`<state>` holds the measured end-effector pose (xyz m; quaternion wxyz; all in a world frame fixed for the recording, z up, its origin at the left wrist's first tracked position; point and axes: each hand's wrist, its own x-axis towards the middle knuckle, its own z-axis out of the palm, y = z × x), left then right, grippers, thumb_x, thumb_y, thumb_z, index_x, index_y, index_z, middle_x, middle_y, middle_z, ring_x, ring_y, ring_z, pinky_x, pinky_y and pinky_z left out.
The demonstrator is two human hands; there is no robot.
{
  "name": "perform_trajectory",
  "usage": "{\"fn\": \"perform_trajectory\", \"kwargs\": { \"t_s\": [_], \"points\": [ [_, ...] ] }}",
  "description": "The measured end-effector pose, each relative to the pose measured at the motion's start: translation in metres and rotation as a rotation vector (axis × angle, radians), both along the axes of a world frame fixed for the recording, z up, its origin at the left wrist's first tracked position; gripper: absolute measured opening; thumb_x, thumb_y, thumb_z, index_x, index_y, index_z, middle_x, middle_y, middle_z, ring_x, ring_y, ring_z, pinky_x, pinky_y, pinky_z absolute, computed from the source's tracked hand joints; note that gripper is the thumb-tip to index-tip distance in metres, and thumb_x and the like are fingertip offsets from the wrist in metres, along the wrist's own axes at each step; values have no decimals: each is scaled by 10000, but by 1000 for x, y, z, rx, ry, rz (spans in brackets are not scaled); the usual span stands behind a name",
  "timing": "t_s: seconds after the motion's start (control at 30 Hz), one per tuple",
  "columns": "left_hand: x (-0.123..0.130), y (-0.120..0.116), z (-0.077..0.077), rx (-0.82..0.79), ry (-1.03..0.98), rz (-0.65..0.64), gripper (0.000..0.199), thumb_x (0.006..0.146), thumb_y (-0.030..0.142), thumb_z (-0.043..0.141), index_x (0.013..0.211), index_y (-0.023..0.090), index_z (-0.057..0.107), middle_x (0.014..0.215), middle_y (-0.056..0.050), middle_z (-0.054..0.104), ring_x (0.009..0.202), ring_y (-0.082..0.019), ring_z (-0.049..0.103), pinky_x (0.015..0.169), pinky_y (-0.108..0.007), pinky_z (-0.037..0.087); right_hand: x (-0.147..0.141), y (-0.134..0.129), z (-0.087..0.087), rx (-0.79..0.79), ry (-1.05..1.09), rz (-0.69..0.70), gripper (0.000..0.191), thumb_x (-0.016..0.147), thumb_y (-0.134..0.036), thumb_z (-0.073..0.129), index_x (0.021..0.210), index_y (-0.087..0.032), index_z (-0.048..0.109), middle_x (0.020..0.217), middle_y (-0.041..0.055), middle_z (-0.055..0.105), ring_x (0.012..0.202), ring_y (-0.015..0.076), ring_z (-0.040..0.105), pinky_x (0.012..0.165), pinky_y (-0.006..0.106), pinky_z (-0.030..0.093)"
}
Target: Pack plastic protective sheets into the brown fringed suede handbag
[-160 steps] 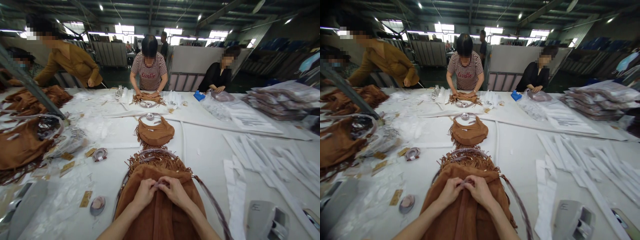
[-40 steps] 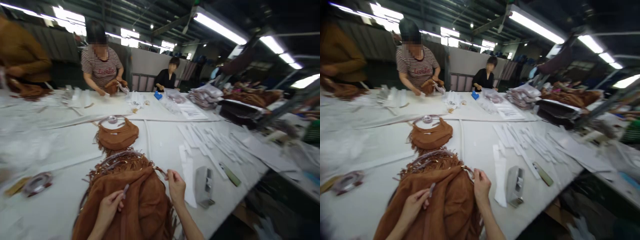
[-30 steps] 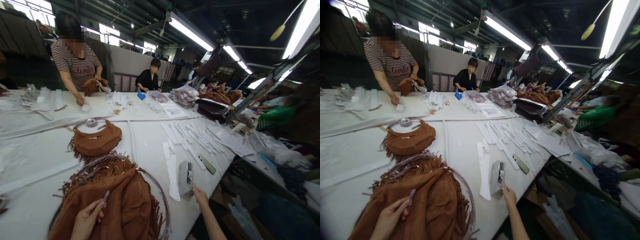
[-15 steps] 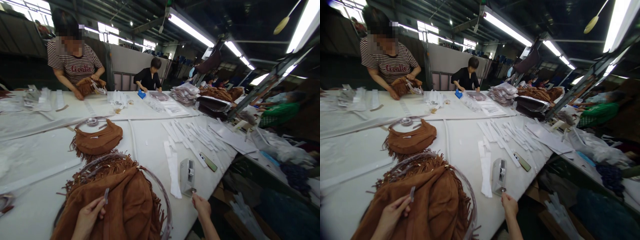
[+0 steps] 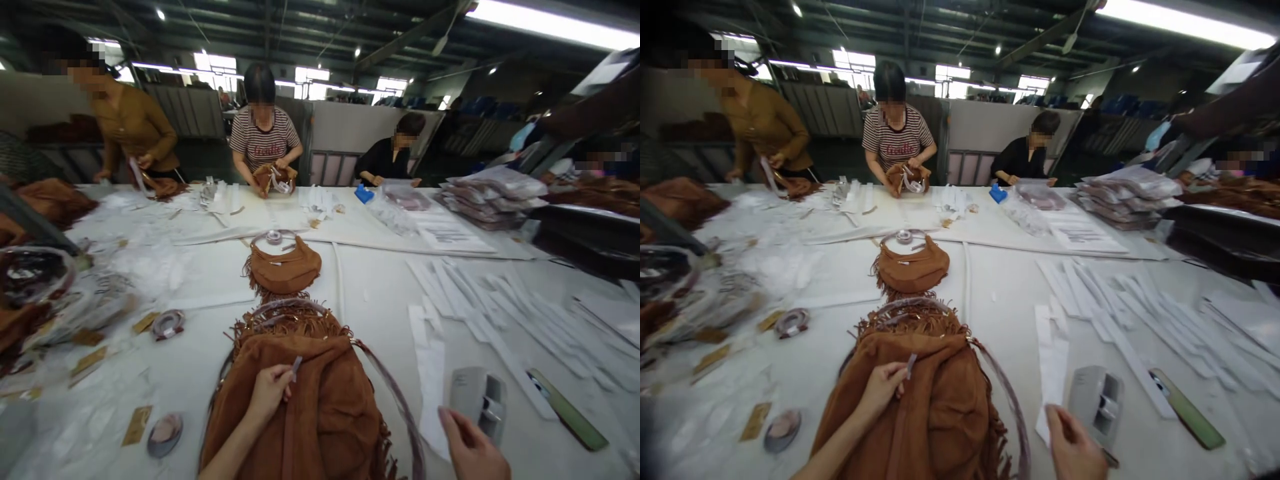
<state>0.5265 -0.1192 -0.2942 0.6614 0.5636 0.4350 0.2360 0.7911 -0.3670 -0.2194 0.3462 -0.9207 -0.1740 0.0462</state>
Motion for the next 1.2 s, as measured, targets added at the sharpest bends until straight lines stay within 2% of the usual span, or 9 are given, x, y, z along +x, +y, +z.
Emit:
{"fn": "perform_trajectory", "kwargs": {
  "t_s": [0.07,0.13,0.23,0.3,0.43,0.73,0.9,1.07,1.2],
  "points": [
    [1,-2,-3,19,5,15,407,713,487,545,800,107,663,428,33,521,388,-98,460,432,-196,362,-43,56,16,137,98,383,376,727,-534,541,787,-192,685,789,67,705,750,233,632,707,308,502],
    [1,-4,-4,49,15,19,378,731,455,532,805,109,666,428,34,521,391,-98,463,440,-198,366,-88,104,22,163,193,690,325,797,-480,498,767,-203,666,778,42,689,745,197,620,707,277,482],
    [0,-4,-2,104,10,17,336,744,408,527,796,111,677,468,24,542,406,-101,480,451,-205,374,-136,151,11,140,245,896,300,847,-398,455,729,-200,647,738,32,666,710,180,606,674,264,458],
    [0,-3,0,131,-9,12,315,747,381,528,803,112,683,540,6,580,427,-103,499,454,-209,378,-148,167,-1,126,230,922,298,861,-359,435,732,-195,647,741,36,665,704,178,606,670,263,447],
    [0,-1,0,172,-35,3,306,762,354,508,829,114,686,668,-23,622,441,-96,501,447,-211,378,-148,180,-15,45,120,922,308,869,-345,420,734,-202,657,748,42,680,704,187,614,660,268,429],
    [-4,-1,8,238,11,-35,273,799,319,471,704,143,656,639,4,552,514,-98,502,527,-213,374,-149,193,-17,-95,84,817,285,828,-323,463,668,-213,671,702,44,707,679,208,642,603,271,385],
    [-11,3,19,245,-27,-135,249,814,312,453,758,152,635,757,-13,577,630,-116,535,592,-216,396,-146,196,-17,-78,91,750,182,769,-318,539,793,-190,667,612,24,657,576,185,598,547,253,364],
    [-8,5,14,185,-60,-126,289,837,364,430,714,152,584,544,21,529,528,-116,512,562,-222,375,-146,189,-19,5,142,829,221,808,-369,501,778,-212,654,622,-6,632,583,161,571,554,237,367],
    [-2,2,8,52,-143,5,199,782,354,517,883,184,500,529,68,522,461,-110,515,500,-201,362,-145,186,-22,32,172,859,253,827,-363,475,711,-196,625,634,0,634,595,154,568,560,229,370]
  ]
}}
